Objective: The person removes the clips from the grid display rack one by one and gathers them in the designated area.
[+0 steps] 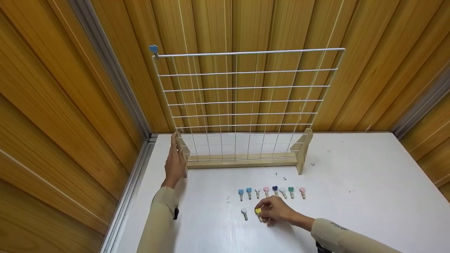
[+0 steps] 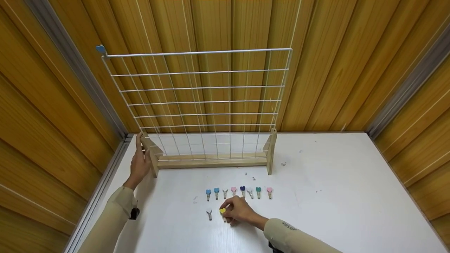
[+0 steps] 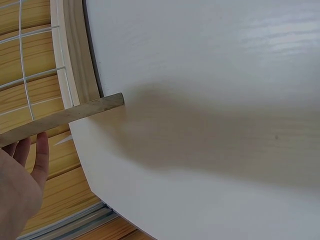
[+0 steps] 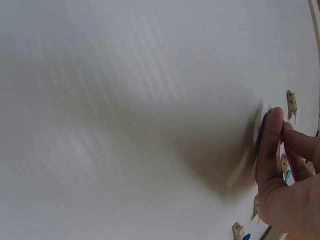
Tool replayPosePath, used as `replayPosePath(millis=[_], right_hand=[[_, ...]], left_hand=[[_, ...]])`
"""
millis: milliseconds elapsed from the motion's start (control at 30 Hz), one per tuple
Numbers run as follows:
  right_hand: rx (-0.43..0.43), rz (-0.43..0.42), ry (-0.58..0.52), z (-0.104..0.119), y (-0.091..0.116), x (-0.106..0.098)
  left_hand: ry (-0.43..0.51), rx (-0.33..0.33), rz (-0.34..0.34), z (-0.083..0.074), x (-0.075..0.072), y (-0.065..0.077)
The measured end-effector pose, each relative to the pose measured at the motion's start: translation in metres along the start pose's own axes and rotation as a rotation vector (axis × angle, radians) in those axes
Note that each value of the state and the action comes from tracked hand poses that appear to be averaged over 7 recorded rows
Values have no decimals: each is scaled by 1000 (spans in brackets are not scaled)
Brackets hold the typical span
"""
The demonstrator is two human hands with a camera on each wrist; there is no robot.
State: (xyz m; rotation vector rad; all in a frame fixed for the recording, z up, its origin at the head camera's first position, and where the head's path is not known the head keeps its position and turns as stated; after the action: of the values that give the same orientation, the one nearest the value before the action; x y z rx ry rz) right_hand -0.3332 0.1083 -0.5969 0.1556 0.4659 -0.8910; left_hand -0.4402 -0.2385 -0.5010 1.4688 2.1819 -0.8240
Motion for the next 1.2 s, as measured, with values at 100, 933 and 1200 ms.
replayPosePath(millis=[100,933,1200], right_hand=[[3,9,-14,-1,0,1],[-163,-18,131,119,-58,-67],[-217,-81,143,189,-93,-86]], left_hand=[[-16,-6,10,0,1,-2],[-38,39,-43,-7,-4,1],[-26,13,-11,-5,0,2]])
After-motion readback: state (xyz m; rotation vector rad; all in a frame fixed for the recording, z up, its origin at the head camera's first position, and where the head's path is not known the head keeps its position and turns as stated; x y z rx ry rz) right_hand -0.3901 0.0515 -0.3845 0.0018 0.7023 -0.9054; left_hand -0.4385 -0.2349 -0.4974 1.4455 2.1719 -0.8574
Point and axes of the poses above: each hand's wrist, its own y-axis away from the middle knuckle, its own x-axis out of the palm, z = x × y, the point moved 9 cm from there along -y, towards the middle knuckle, and after that the axes turned 9 degrees about -x, right-handed, at the moved point
